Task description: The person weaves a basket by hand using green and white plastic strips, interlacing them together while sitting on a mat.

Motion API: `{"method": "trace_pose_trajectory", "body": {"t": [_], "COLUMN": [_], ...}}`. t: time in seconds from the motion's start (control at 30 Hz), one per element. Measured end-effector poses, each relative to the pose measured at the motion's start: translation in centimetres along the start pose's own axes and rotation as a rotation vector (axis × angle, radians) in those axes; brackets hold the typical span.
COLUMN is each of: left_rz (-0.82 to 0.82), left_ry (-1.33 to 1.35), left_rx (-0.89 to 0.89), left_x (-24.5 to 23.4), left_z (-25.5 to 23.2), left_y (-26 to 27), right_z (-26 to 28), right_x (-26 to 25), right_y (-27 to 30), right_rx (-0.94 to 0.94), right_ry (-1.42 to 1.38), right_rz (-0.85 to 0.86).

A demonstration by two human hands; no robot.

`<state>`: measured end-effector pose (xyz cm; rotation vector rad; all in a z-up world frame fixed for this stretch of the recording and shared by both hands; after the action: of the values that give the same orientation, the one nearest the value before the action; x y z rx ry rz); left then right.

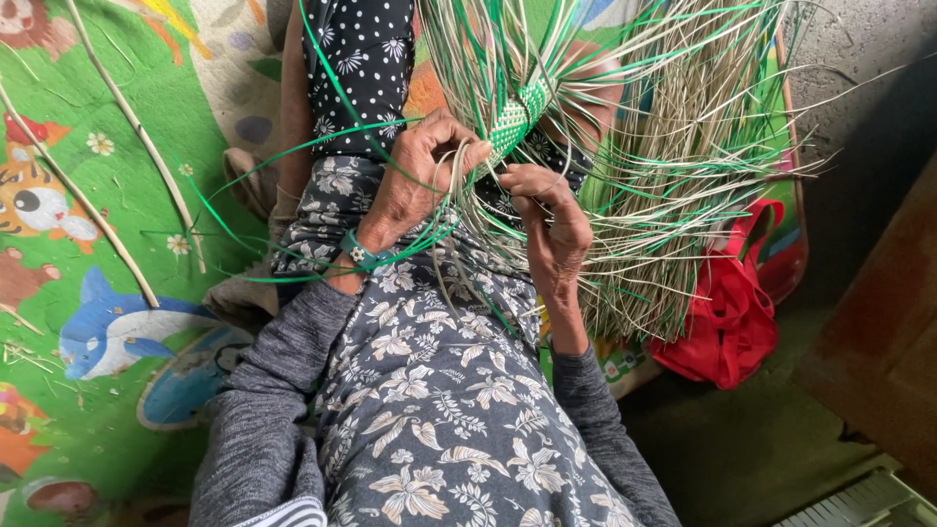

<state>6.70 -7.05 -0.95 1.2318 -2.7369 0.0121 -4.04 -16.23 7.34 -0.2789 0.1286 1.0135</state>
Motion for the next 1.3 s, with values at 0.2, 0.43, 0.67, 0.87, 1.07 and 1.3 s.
{"method": "trace_pose_trajectory", "body": {"t": [0.2,0.43,0.67,0.87,1.07,1.3], "left_rz": [-0.031,-0.023,-0.091,0.123,0.267,0.074], "left_ry": [0.089,0.141,0.331,-0.083,-0.050,-0.586], "left_rx": [-0.090,-0.202,-0.240,0.052,0.095,0.338], "left_x": [-0.7,0.1,0.4,1.3,-0.4,-13.3], "left_z": [2.5,4.6,6.5,0.2,-2.5,8.5], "left_y": [0.0,-0.5,-1.5,-2.9,-5.5,-11.8], "right_z": [-2.0,-4.3,-2.5,-0.8,-4.8,-10.4], "right_x": [0.4,0.1,3.2,3.7,2.1,-2.6], "right_y": [3.0,1.0,0.8,-0.4,1.9,7.7], "right_rx": [0.043,-0.218,-0.213,-0.247,0.183,0.859], "right_ry": [-0.004,0.404,0.433,0.371,0.080,-0.337], "right_rz": [0.128,0.049,0.086,0.333,0.433,0.259]}}
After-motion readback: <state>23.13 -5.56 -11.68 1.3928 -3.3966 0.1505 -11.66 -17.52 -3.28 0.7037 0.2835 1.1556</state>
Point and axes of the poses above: each hand's wrist, its own y-axis away from the middle knuckle, its own x-axis out of the palm, z = x × y, the point moved 8 cm from there along -y, towards the middle knuckle, and after that the axes turned 6 degrees about x, right-handed, at the moved point
